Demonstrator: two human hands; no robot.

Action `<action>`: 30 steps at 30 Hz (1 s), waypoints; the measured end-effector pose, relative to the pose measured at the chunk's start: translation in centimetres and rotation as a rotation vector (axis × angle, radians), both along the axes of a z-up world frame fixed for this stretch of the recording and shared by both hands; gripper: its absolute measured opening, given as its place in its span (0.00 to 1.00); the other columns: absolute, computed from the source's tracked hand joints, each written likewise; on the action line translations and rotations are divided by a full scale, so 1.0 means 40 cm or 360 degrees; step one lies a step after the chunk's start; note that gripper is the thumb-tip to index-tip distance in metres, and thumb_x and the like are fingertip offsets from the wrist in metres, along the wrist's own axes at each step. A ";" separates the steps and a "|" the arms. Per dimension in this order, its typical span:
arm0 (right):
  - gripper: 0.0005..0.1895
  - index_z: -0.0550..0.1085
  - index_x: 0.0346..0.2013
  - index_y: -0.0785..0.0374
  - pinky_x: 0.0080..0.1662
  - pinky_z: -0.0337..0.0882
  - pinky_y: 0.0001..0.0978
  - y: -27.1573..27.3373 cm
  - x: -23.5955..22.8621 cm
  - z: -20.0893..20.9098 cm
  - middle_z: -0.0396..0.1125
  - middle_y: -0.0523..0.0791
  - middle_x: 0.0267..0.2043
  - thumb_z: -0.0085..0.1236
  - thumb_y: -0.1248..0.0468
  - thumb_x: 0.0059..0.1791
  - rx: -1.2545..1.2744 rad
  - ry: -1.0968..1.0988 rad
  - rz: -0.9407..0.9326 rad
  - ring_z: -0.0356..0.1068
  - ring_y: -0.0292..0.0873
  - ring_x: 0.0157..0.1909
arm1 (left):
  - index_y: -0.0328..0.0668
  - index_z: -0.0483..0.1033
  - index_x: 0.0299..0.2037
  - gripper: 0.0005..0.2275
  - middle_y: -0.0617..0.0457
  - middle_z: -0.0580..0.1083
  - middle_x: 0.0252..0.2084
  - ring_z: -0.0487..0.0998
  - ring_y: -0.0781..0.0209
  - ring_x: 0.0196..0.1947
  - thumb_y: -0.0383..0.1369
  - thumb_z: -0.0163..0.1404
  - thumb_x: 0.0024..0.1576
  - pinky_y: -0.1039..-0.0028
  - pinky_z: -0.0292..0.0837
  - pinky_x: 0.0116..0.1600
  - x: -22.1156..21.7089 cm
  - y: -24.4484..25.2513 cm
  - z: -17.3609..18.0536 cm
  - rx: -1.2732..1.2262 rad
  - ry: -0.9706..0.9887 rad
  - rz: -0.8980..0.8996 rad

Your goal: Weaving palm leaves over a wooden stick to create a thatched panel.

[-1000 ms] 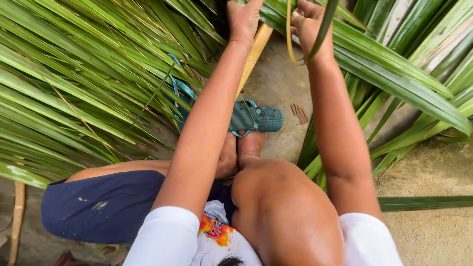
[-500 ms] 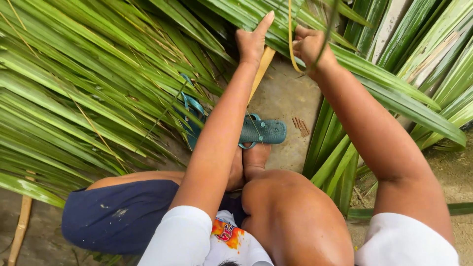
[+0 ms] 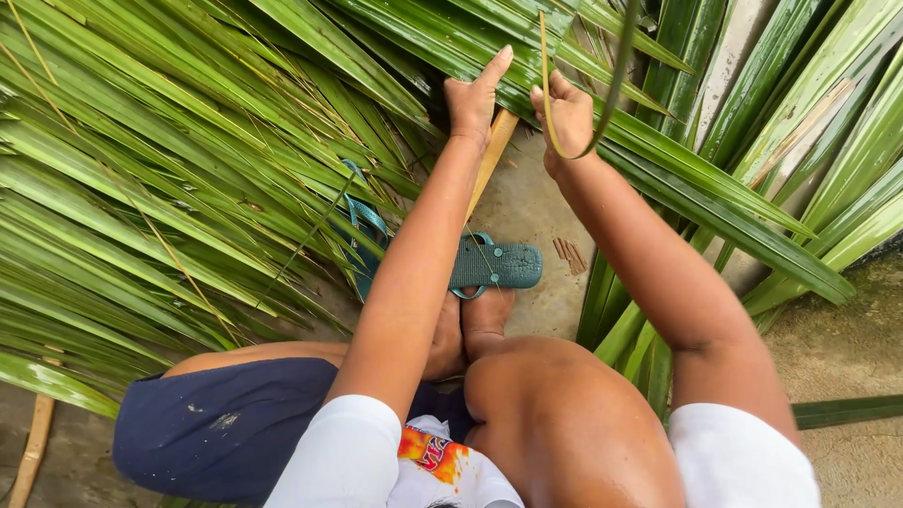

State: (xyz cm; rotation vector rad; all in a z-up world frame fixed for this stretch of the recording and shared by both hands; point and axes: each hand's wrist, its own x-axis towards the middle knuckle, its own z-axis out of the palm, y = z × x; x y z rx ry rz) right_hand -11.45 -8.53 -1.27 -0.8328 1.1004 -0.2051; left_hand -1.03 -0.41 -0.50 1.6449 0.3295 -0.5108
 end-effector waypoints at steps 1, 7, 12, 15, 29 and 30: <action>0.27 0.68 0.65 0.75 0.33 0.60 0.16 0.006 -0.003 -0.006 0.68 0.40 0.35 0.58 0.73 0.50 0.0000 0.0003 0.0002 0.58 0.28 0.29 | 0.28 0.81 0.25 0.15 0.53 0.76 0.24 0.73 0.65 0.22 0.38 0.65 0.43 0.74 0.75 0.31 -0.003 0.001 -0.002 0.0000 0.0003 0.0002; 0.33 0.71 0.61 0.74 0.38 0.71 0.19 0.029 0.005 -0.005 0.75 0.46 0.41 0.71 0.65 0.44 0.0000 -0.0006 -0.0205 0.71 0.33 0.36 | 0.37 0.74 0.11 0.17 0.61 0.64 0.12 0.59 0.69 0.10 0.39 0.64 0.42 0.75 0.61 0.16 -0.004 -0.004 0.010 0.0101 -0.0079 0.0015; 0.28 0.76 0.57 0.68 0.40 0.72 0.24 0.016 0.013 0.008 0.74 0.43 0.39 0.71 0.65 0.44 0.0040 0.0000 -0.0216 0.70 0.34 0.36 | 0.29 0.79 0.18 0.17 0.57 0.72 0.17 0.65 0.68 0.15 0.40 0.62 0.45 0.76 0.67 0.20 -0.012 -0.008 0.031 0.0121 -0.0275 -0.0016; 0.38 0.67 0.65 0.73 0.37 0.72 0.20 0.015 0.017 0.004 0.75 0.47 0.49 0.71 0.65 0.43 -0.0050 0.0116 -0.0142 0.74 0.34 0.39 | 0.33 0.77 0.16 0.16 0.59 0.71 0.15 0.63 0.69 0.14 0.40 0.63 0.45 0.77 0.64 0.19 -0.013 -0.009 0.024 0.0101 -0.0303 -0.0007; 0.14 0.75 0.40 0.69 0.32 0.70 0.23 -0.007 0.049 0.042 0.71 0.45 0.30 0.70 0.68 0.44 0.0349 -0.0150 -0.0330 0.69 0.37 0.28 | 0.28 0.81 0.29 0.13 0.47 0.79 0.26 0.78 0.60 0.22 0.34 0.63 0.45 0.73 0.77 0.30 -0.010 -0.014 0.057 -0.0020 0.0015 0.0030; 0.14 0.75 0.40 0.69 0.26 0.64 0.22 -0.007 0.046 0.045 0.69 0.44 0.27 0.71 0.70 0.44 0.0347 -0.0160 -0.0369 0.65 0.35 0.23 | 0.29 0.80 0.26 0.13 0.48 0.78 0.24 0.77 0.61 0.19 0.36 0.63 0.45 0.74 0.76 0.27 -0.012 -0.015 0.072 0.0077 -0.0021 0.0002</action>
